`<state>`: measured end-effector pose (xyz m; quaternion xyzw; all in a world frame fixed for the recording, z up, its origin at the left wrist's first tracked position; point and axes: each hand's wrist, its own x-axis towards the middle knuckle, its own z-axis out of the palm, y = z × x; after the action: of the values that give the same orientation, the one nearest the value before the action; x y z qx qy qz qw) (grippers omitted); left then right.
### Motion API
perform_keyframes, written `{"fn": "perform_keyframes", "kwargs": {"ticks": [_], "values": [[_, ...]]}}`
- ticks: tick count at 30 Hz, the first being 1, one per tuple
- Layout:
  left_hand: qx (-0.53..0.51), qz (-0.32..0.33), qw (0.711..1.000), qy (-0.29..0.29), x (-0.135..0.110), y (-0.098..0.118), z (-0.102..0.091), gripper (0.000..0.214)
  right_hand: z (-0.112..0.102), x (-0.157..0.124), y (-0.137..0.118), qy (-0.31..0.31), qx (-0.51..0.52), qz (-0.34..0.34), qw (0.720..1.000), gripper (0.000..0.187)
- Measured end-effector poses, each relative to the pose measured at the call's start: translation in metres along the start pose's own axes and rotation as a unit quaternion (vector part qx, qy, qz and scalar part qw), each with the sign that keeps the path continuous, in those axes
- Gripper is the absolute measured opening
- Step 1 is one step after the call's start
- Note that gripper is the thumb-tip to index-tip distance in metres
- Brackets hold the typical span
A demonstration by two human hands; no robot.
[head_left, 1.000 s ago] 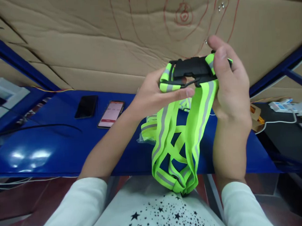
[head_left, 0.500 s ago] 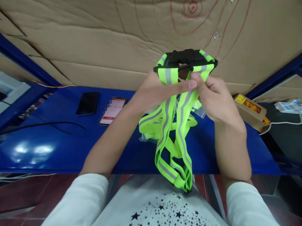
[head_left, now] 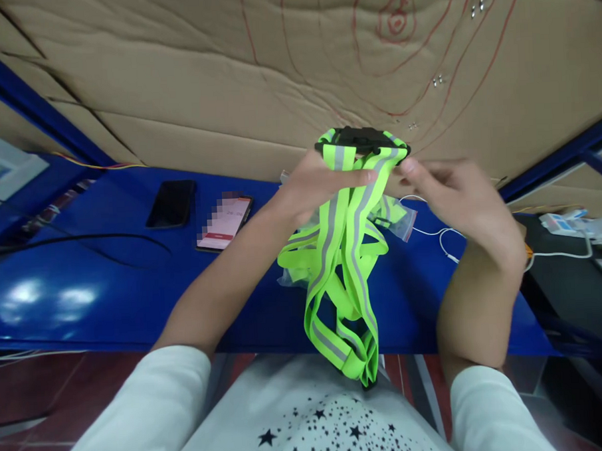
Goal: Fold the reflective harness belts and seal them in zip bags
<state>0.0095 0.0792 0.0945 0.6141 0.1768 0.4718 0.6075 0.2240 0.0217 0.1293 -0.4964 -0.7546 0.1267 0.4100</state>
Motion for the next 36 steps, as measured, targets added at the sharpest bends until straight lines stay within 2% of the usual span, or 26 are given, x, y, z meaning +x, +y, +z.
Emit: {"fn": "perform_keyframes", "kwargs": {"ticks": [1, 3, 5, 7, 9, 14, 17, 22, 26, 30, 33, 36], "values": [[0.001, -0.006, 1.000, -0.010, 0.000, -0.003, 0.001, 0.042, -0.004, -0.002, -0.003, 0.026, -0.051, -0.018, 0.998, 0.043], [0.010, -0.009, 0.999, -0.032, -0.002, -0.009, 0.004, 0.047, -0.006, -0.004, -0.010, 0.044, -0.132, -0.078, 0.987, 0.062], [0.023, -0.003, 0.999, -0.044, -0.004, -0.015, 0.008, 0.047, -0.001, -0.004, -0.017, -0.012, -0.140, -0.137, 0.981, 0.071], [0.043, -0.003, 0.998, -0.039, -0.006, -0.019, 0.012, 0.043, 0.007, -0.002, -0.021, -0.075, -0.119, -0.147, 0.979, 0.062], [0.068, -0.011, 0.997, -0.034, -0.007, -0.020, 0.014, 0.037, 0.014, 0.001, -0.021, -0.080, -0.109, -0.135, 0.982, 0.053], [0.041, -0.070, 0.994, -0.073, -0.005, -0.018, 0.013, 0.039, 0.019, 0.003, -0.017, 0.005, -0.094, -0.092, 0.991, 0.034], [-0.001, -0.108, 0.989, -0.098, -0.004, -0.023, 0.015, 0.046, 0.018, 0.001, -0.017, 0.048, -0.114, -0.069, 0.990, 0.039], [-0.032, -0.135, 0.982, -0.127, -0.004, -0.035, 0.019, 0.043, 0.017, 0.002, -0.014, 0.091, -0.104, -0.053, 0.989, 0.040], [-0.057, -0.143, 0.980, -0.128, -0.007, -0.037, 0.024, 0.040, 0.014, 0.004, -0.011, 0.081, -0.080, -0.046, 0.992, 0.039], [-0.077, -0.152, 0.972, -0.163, -0.014, -0.031, 0.029, 0.030, 0.011, 0.006, -0.010, 0.095, -0.030, -0.012, 0.995, 0.041], [-0.019, -0.133, 0.977, -0.164, -0.016, -0.025, 0.029, 0.030, 0.008, 0.006, -0.007, 0.088, 0.025, 0.021, 0.996, 0.040], [0.048, -0.092, 0.982, -0.158, -0.015, -0.023, 0.026, 0.033, 0.006, 0.008, -0.001, 0.032, 0.081, 0.059, 0.994, 0.044]]}}
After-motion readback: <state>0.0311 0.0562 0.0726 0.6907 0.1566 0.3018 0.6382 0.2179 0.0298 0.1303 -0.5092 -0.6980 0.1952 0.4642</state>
